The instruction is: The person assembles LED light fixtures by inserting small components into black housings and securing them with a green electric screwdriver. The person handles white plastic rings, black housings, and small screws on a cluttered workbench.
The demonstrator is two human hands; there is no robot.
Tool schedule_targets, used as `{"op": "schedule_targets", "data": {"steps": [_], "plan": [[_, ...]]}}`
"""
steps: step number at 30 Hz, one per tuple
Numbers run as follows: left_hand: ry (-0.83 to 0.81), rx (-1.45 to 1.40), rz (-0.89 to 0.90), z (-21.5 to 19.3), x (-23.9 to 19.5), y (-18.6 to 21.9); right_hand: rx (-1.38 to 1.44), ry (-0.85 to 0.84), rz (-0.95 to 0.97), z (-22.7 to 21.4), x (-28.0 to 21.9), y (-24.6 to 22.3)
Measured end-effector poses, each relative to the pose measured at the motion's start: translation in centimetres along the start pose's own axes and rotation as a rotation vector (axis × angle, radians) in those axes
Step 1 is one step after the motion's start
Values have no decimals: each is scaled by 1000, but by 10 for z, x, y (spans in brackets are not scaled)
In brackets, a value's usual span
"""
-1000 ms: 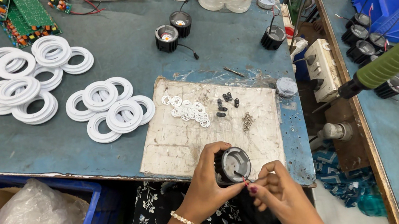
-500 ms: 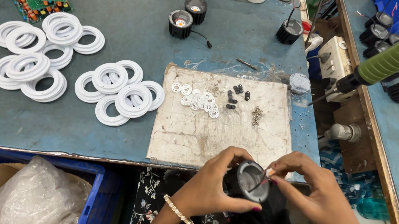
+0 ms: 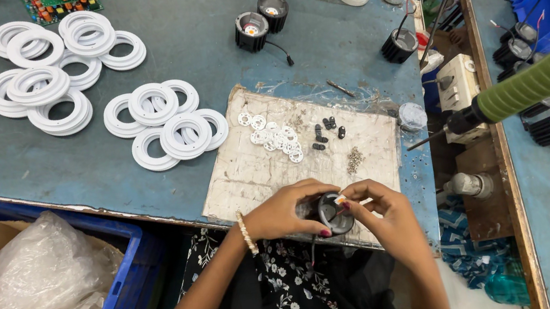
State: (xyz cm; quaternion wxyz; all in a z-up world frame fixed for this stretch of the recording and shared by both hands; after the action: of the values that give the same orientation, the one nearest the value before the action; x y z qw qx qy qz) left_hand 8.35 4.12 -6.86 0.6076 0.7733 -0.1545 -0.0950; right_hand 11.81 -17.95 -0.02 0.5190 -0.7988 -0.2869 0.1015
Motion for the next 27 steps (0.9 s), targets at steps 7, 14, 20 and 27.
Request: {"op": "schedule_targets", "data": {"steps": [7, 14, 20, 27], "plan": [[73, -47, -37, -2, -7, 10, 210, 118, -43, 10, -1, 20], [545, -120, -112, 26, -23, 48, 187, 225, -87, 22, -6, 18], [602, -286, -203, 34, -17, 51, -116, 174, -197, 18, -20, 1], [602, -347, -188, 38, -16, 44, -90, 47, -87, 37, -25, 6]]}}
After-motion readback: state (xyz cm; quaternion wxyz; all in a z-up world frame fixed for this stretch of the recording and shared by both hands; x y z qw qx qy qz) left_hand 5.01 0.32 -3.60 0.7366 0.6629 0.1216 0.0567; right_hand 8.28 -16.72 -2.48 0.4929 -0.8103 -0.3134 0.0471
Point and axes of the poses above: each hand's wrist, its own x-axis towards the middle knuckle, its own z-axis out of the palm, y = z × x, the point moved 1 cm from there along x, towards the middle knuckle, and after that the axes turned 14 degrees about -z, right-handed, at the moved point
